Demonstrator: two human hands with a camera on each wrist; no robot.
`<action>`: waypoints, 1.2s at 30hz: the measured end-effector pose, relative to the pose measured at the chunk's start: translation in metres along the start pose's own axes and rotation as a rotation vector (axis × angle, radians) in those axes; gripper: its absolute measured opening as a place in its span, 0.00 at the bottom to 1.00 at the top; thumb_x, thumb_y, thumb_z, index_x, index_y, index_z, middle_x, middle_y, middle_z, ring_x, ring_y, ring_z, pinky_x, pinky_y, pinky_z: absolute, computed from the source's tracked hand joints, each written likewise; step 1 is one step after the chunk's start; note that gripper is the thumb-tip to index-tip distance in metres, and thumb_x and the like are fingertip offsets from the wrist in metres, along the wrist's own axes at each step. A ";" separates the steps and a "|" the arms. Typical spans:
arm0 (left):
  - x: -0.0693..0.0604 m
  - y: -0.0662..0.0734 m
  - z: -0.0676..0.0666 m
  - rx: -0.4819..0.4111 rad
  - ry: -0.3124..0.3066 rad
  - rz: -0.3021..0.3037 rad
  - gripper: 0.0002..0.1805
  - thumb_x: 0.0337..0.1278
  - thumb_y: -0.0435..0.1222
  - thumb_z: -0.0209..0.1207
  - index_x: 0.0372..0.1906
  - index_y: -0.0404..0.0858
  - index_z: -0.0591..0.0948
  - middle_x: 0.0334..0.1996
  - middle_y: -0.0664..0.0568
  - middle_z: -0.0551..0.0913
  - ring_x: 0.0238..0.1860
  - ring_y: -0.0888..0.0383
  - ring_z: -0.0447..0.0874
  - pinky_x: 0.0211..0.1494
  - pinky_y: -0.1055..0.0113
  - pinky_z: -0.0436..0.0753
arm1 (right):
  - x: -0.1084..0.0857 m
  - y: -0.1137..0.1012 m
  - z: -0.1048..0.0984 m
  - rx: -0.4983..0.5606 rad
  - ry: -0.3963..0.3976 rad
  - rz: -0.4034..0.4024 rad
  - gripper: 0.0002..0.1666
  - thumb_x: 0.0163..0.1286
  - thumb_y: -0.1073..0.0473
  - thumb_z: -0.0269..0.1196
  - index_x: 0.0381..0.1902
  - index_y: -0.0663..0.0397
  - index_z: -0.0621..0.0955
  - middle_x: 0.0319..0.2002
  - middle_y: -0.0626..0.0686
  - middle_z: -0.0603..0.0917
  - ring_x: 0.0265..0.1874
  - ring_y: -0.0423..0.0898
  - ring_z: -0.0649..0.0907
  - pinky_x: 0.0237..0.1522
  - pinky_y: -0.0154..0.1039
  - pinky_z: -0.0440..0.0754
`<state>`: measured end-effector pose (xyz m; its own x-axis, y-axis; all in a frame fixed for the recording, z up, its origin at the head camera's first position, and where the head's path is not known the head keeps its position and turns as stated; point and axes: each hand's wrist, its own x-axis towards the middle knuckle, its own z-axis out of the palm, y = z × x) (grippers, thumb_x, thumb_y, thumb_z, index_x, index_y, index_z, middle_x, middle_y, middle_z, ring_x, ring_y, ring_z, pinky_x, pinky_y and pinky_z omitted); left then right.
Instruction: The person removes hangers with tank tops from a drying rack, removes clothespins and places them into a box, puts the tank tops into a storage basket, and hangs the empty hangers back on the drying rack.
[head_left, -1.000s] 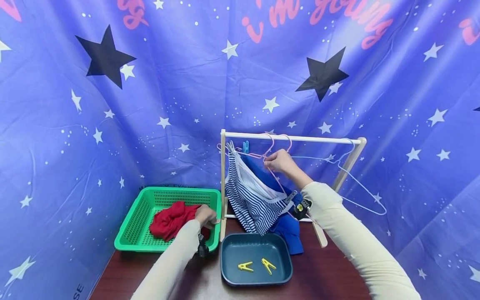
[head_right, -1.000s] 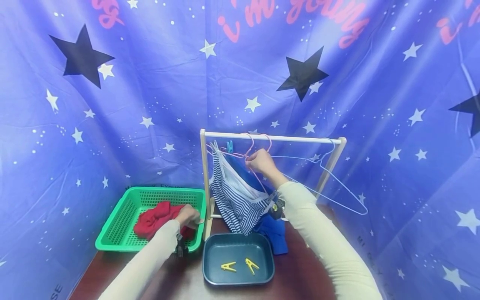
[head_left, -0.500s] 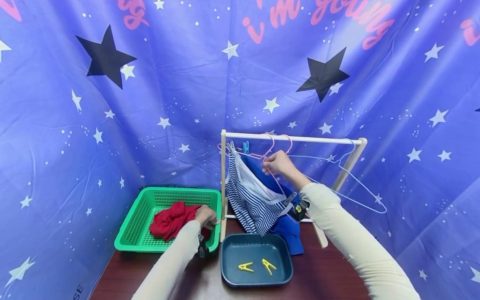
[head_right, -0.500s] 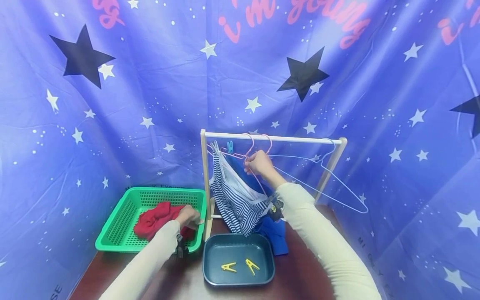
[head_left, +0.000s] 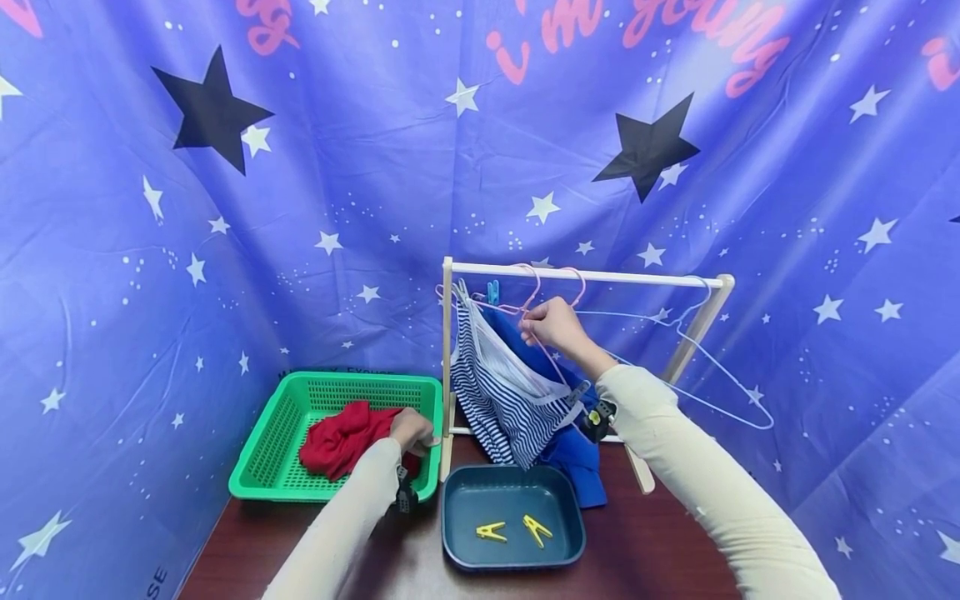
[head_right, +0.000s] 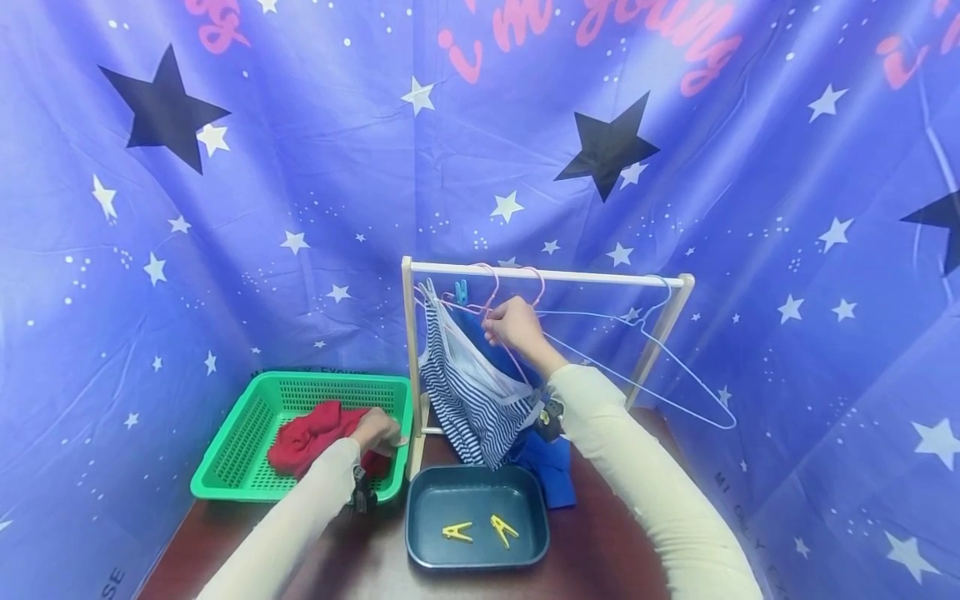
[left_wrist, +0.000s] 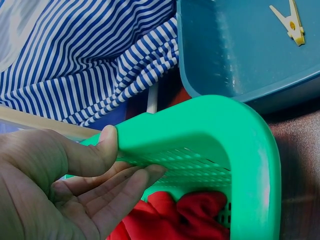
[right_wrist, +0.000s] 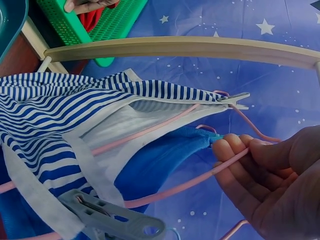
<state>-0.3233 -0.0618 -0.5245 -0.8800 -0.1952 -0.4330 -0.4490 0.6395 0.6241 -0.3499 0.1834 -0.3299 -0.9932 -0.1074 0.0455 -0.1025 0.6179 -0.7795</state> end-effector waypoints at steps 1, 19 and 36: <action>0.000 0.000 0.000 0.000 0.001 0.001 0.12 0.48 0.21 0.66 0.21 0.36 0.76 0.18 0.42 0.85 0.16 0.54 0.86 0.23 0.67 0.85 | 0.000 -0.001 0.000 -0.001 0.004 -0.009 0.13 0.74 0.67 0.61 0.47 0.75 0.86 0.33 0.64 0.90 0.22 0.42 0.87 0.44 0.49 0.89; 0.003 0.001 0.000 -0.009 -0.016 -0.008 0.13 0.49 0.21 0.66 0.20 0.35 0.75 0.17 0.43 0.84 0.15 0.55 0.84 0.25 0.65 0.87 | -0.012 -0.009 -0.023 -0.009 0.015 -0.101 0.12 0.73 0.71 0.60 0.48 0.74 0.85 0.30 0.61 0.89 0.20 0.37 0.84 0.28 0.28 0.85; 0.002 0.000 -0.002 -0.019 -0.023 0.001 0.12 0.49 0.20 0.64 0.20 0.35 0.76 0.19 0.43 0.84 0.15 0.55 0.84 0.23 0.68 0.85 | -0.045 0.012 -0.059 0.049 -0.056 -0.162 0.14 0.73 0.74 0.58 0.51 0.82 0.81 0.36 0.71 0.88 0.24 0.36 0.86 0.32 0.27 0.86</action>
<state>-0.3254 -0.0637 -0.5245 -0.8765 -0.1772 -0.4477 -0.4515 0.6255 0.6363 -0.3097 0.2417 -0.3041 -0.9592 -0.2465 0.1388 -0.2564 0.5504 -0.7945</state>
